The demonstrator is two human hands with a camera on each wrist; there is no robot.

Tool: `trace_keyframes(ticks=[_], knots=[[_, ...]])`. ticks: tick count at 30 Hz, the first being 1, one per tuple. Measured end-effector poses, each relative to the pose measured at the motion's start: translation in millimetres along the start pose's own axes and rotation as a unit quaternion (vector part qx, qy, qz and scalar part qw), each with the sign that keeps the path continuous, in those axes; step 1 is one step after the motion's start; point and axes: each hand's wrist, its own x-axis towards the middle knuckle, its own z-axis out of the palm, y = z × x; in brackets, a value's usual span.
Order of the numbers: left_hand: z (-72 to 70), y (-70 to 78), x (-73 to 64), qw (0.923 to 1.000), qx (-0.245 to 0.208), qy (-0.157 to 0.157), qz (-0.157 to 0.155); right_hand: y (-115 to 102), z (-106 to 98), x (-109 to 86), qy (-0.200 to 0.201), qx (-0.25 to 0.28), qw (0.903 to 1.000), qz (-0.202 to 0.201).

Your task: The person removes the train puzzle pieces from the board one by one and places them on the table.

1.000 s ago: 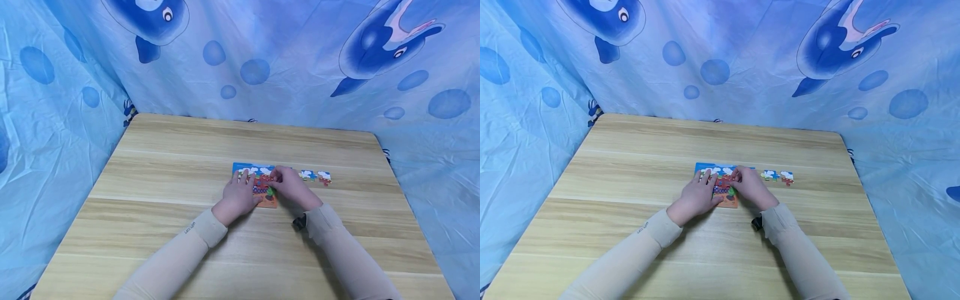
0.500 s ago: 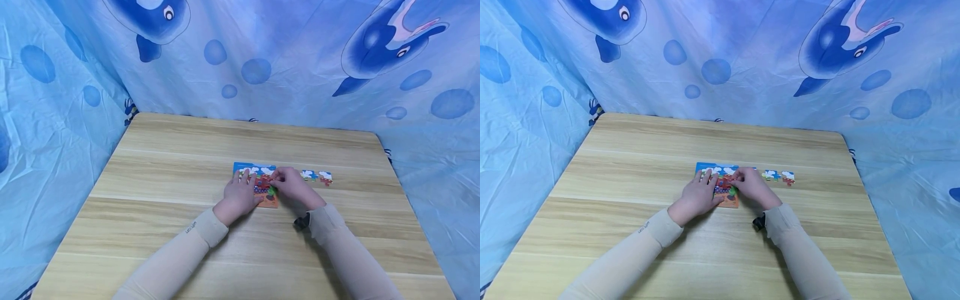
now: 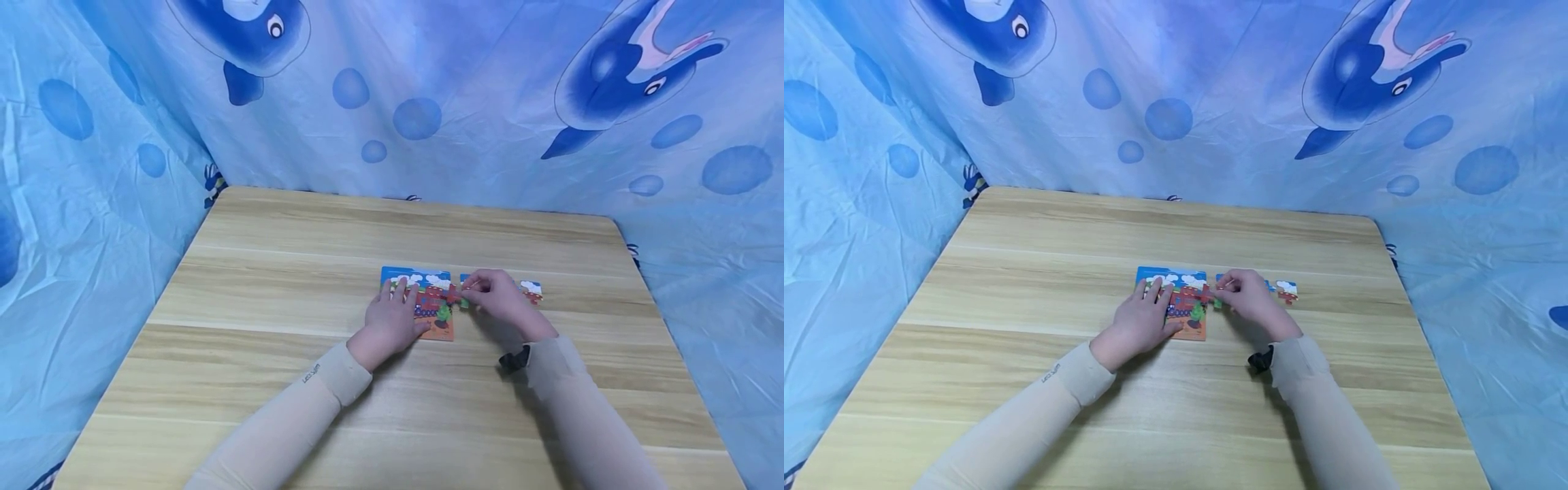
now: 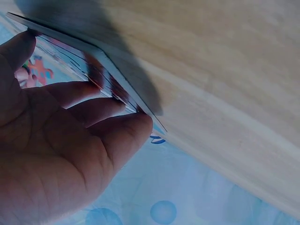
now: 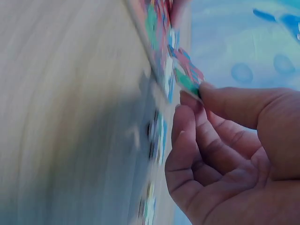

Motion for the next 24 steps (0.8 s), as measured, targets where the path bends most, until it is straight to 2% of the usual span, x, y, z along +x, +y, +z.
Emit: trace_keyframes(ticks=[9, 16, 24], knots=[[0.6, -0.4, 0.5, 1.0000, -0.001, -0.001, -0.003, 35.3, -38.0, -14.2, -0.007, -0.033, 0.9993, 0.016], [1.5, 0.0, 0.7, 1.0000, 0.000, 0.006, 0.001, 56.8, -67.4, -32.4, -0.023, -0.055, 0.9978, 0.027], [1.2, -0.5, 1.7, 1.0000, 0.001, 0.005, -0.001, 75.9, -87.4, -46.0, -0.031, -0.065, 0.9955, 0.061]])
